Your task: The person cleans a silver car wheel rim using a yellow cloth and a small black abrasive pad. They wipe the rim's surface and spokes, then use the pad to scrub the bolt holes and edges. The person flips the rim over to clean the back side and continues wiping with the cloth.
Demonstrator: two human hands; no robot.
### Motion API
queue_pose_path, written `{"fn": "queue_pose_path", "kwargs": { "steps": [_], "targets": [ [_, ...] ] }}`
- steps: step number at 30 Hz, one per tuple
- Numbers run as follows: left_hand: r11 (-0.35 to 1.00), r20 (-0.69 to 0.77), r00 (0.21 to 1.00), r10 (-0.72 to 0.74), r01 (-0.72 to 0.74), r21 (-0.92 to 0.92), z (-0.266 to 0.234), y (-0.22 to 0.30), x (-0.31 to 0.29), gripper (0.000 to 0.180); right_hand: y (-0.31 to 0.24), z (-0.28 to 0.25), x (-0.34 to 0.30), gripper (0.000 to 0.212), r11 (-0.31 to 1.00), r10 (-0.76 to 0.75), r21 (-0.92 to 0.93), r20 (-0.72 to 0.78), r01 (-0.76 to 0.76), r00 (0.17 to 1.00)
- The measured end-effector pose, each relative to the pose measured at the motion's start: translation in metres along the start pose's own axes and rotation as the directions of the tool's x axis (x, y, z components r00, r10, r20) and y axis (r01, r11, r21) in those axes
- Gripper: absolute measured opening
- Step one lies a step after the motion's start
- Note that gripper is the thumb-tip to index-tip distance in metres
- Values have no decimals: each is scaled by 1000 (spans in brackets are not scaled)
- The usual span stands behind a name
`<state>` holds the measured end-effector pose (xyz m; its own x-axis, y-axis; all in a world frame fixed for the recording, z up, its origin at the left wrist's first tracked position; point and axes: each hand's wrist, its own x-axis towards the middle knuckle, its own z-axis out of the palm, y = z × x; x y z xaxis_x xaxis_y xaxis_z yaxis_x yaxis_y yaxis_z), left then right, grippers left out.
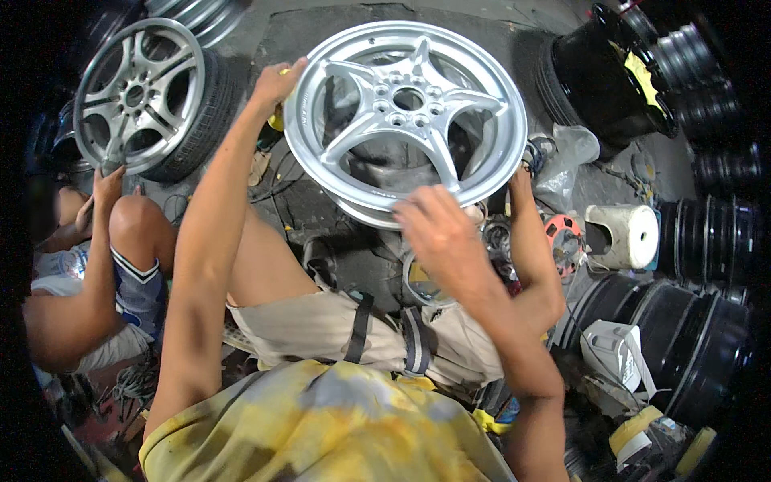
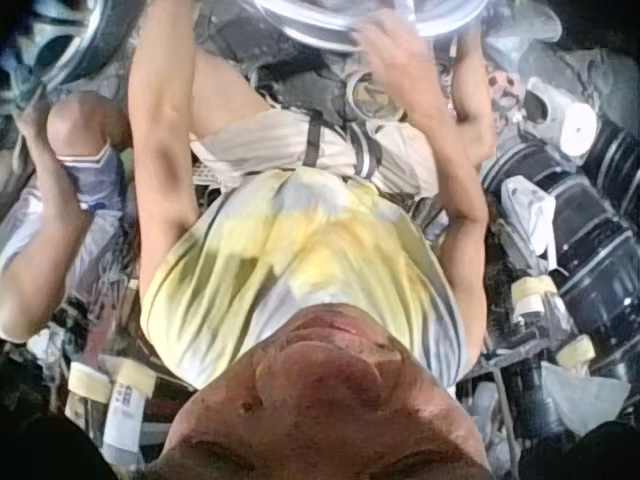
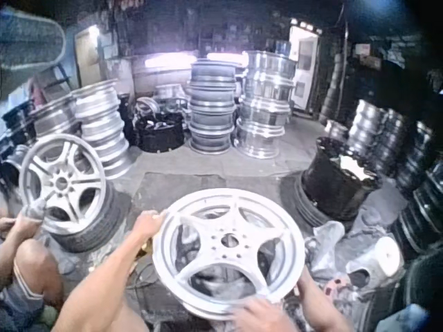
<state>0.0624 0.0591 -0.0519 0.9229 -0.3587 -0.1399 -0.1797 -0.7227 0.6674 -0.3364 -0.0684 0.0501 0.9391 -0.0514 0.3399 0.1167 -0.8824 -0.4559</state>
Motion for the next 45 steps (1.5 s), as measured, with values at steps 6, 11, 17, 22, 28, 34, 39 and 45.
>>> {"fn": "queue_pose_path", "kwargs": {
  "steps": [6, 11, 17, 22, 28, 34, 39, 45],
  "targets": [
    [984, -102, 994, -24, 41, 175, -2, 27, -17, 75, 12, -30, -18, 16, 998, 1, -56, 109, 5, 994],
    [979, -79, 997, 6, 10, 206, -2, 28, -12, 74, -43, 47, -16, 18, 1000, 26, 0, -139, -26, 990],
    [970, -114, 993, -28, 54, 235, -5, 32, -18, 77, 24, -9, -72, 22, 985, 147, -48, -263, -165, 954],
    [945, -98, 994, 54, -19, 325, -3, 10, -3, 84, 65, -24, -123, 12, 759, 638, 38, -236, -650, 732],
    [943, -43, 997, 68, -51, 328, 0, -5, 24, 84, 131, 73, -176, 51, 500, 853, -406, 384, -765, 353],
    [917, 2, 996, 92, -85, 390, -6, -7, 32, 88, 174, 108, -216, 69, 634, 615, -121, 679, -764, 402],
    [894, 60, 994, 88, -105, 435, -4, -6, 39, 87, 178, 130, -236, 33, 773, 568, -252, 683, -582, 459],
    [917, 78, 985, 156, -174, 359, -8, -7, 18, 87, 173, 135, -235, 24, 676, 538, 78, 627, -733, 563]
  ]
}}
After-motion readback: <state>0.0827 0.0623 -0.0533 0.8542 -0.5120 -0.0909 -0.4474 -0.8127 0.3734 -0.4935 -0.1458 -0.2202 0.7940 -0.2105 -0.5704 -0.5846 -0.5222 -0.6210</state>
